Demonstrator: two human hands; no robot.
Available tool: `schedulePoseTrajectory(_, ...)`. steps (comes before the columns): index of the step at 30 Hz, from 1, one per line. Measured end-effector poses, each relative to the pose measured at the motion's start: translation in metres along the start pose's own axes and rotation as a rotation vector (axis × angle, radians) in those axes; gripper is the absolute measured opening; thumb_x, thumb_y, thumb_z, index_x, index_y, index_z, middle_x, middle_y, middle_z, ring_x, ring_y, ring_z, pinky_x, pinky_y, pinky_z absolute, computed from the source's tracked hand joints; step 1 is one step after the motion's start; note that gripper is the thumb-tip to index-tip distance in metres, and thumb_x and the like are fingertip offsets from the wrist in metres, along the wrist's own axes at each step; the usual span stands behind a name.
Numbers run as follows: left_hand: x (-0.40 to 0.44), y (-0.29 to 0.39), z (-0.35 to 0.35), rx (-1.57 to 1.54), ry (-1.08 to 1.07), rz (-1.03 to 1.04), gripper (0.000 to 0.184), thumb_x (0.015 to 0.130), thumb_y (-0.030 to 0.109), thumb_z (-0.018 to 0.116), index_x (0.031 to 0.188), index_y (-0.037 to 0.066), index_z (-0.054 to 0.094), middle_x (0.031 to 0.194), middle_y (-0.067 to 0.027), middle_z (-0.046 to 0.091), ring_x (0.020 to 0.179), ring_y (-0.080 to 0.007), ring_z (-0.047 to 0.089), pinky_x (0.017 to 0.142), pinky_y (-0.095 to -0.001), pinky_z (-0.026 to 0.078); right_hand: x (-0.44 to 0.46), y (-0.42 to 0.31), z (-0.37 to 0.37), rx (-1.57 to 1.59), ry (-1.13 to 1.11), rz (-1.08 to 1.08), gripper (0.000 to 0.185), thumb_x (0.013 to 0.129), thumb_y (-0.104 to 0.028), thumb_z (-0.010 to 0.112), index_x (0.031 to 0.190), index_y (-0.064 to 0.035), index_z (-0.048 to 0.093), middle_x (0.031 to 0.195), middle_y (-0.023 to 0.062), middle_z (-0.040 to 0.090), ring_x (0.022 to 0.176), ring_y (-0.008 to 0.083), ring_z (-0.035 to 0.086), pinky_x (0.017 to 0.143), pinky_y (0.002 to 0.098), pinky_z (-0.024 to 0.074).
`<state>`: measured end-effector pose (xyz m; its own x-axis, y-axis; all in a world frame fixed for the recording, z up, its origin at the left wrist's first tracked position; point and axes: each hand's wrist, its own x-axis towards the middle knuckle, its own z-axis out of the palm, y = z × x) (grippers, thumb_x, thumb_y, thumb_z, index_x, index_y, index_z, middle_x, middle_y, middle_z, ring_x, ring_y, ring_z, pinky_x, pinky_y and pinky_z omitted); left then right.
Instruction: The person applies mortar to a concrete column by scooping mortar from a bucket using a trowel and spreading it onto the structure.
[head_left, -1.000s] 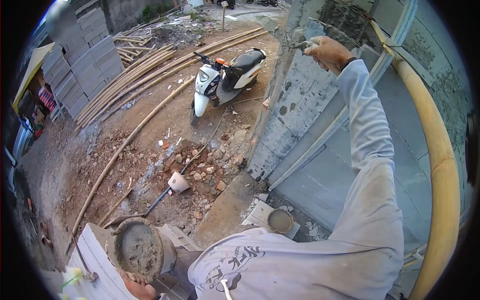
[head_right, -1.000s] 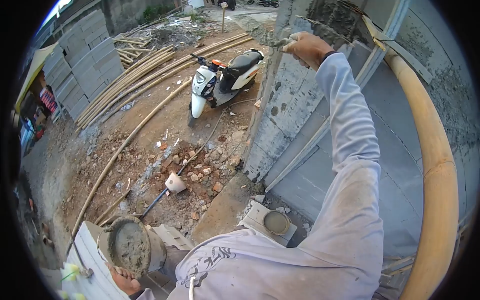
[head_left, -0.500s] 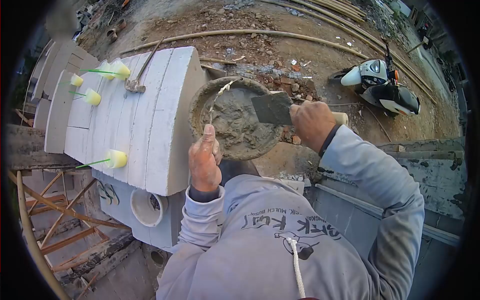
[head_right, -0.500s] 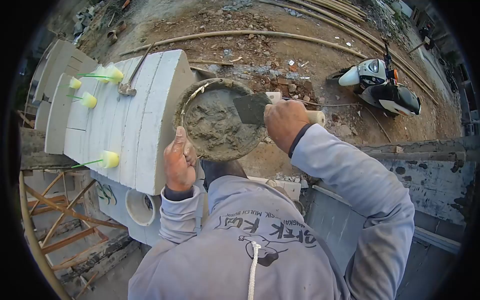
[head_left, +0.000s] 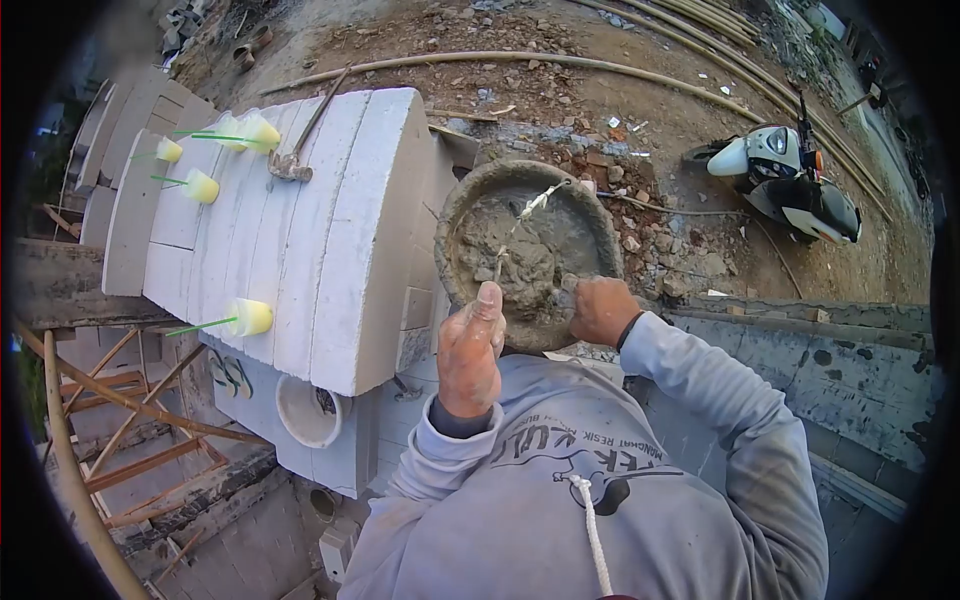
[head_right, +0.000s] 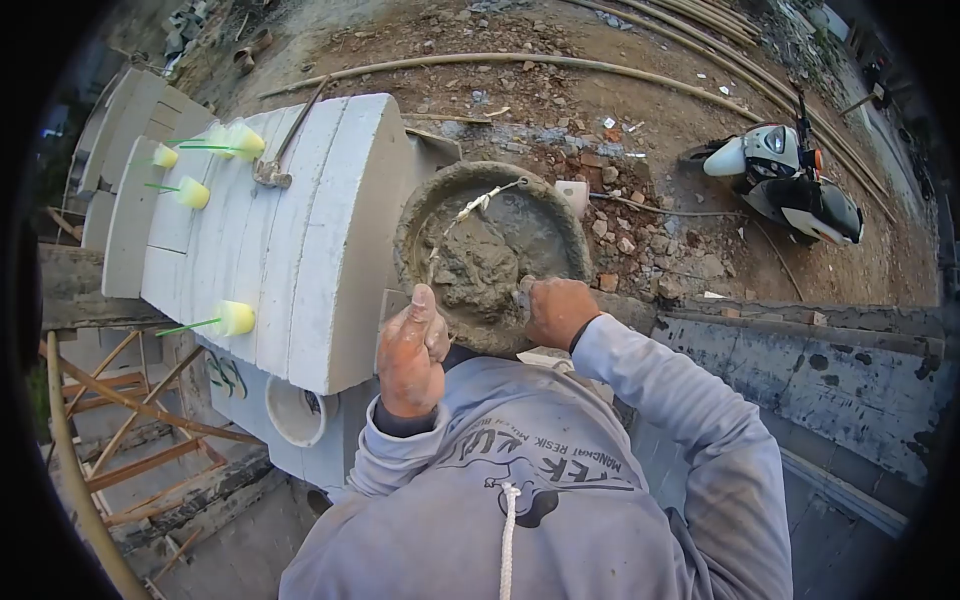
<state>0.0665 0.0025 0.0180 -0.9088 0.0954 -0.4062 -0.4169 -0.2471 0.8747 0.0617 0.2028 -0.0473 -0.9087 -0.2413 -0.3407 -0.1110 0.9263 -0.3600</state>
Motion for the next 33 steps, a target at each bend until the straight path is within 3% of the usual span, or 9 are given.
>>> schedulePoseTrajectory(6,0.011,0.016,-0.014,-0.171,0.056,-0.023,0.045,0.092,0.042,0.056,0.061,0.016,0.036,0.053,0.0050,0.031,0.044,-0.0075,0.026,0.044,-0.0248,0.021,-0.016,0.011,-0.008,0.063,0.117,-0.016,0.025,0.069,-0.020,0.059,0.086,-0.0020,0.060,0.072,0.0201,0.063,0.070,0.0361,0.064,0.062,0.0447,0.0519)
schedulePoseTrajectory(10,0.009,0.016,-0.015,-0.016,0.004,0.007,0.048,0.093,0.044,0.054,0.059,0.015,0.037,0.052,0.0042,0.030,0.045,-0.0076,0.026,0.045,-0.0250,0.021,-0.014,0.012,-0.031,0.033,0.102,0.006,0.024,0.069,-0.019,0.059,0.084,-0.0010,0.060,0.071,0.0199,0.063,0.069,0.0360,0.064,0.062,0.0444,0.0519)
schedulePoseTrajectory(20,0.011,0.014,-0.026,-0.110,0.056,0.039,0.048,0.094,0.044,0.052,0.058,0.016,0.034,0.051,0.0043,0.030,0.044,-0.0075,0.027,0.043,-0.0244,0.022,-0.018,0.023,-0.034,-0.030,0.145,0.019,0.021,0.069,-0.021,0.060,0.071,0.0000,0.062,0.071,0.0207,0.063,0.070,0.0363,0.064,0.065,0.0449,0.0519)
schedulePoseTrajectory(23,0.013,0.015,-0.027,-0.081,0.055,0.082,0.048,0.094,0.043,0.051,0.059,0.016,0.035,0.050,0.0047,0.030,0.043,-0.0074,0.028,0.041,-0.0242,0.022,-0.031,0.038,-0.036,-0.038,0.224,0.030,0.019,0.072,-0.024,0.063,0.077,-0.0053,0.064,0.066,0.0214,0.061,0.065,0.0390,0.062,0.060,0.0466,0.0504)
schedulePoseTrajectory(26,0.015,0.012,-0.031,-0.033,0.019,0.090,0.047,0.095,0.043,0.051,0.059,0.016,0.035,0.050,0.0050,0.028,0.042,-0.0077,0.026,0.040,-0.0247,0.021,-0.069,0.048,-0.068,0.027,0.346,0.045,0.024,0.074,-0.029,0.065,0.080,-0.0058,0.064,0.066,0.0209,0.061,0.065,0.0396,0.061,0.059,0.0464,0.0495)
schedulePoseTrajectory(27,0.015,0.012,-0.026,-0.009,0.037,0.101,0.048,0.094,0.044,0.052,0.058,0.016,0.035,0.050,0.0050,0.028,0.043,-0.0072,0.025,0.042,-0.0251,0.020,-0.083,0.059,-0.073,0.058,0.299,0.073,0.030,0.074,-0.032,0.067,0.089,-0.0062,0.064,0.071,0.0209,0.062,0.069,0.0388,0.062,0.061,0.0463,0.0491)
schedulePoseTrajectory(30,0.014,0.016,-0.021,-0.014,0.079,0.122,0.050,0.093,0.046,0.052,0.057,0.017,0.035,0.050,0.0051,0.028,0.043,-0.0068,0.024,0.042,-0.0257,0.019,-0.140,0.080,-0.101,0.210,0.433,0.153,0.031,0.072,-0.032,0.067,0.088,-0.0058,0.062,0.076,0.0186,0.064,0.074,0.0382,0.062,0.066,0.0451,0.0503)
schedulePoseTrajectory(33,0.028,0.008,-0.034,-0.064,0.004,0.161,0.040,0.096,0.040,0.050,0.065,0.017,0.039,0.050,0.0065,0.027,0.040,-0.0040,0.024,0.037,-0.0227,0.020,-0.226,0.112,-0.138,0.216,0.475,0.272,0.035,0.072,-0.032,0.070,0.092,-0.0037,0.061,0.077,0.0176,0.063,0.071,0.0361,0.061,0.064,0.0428,0.0484)
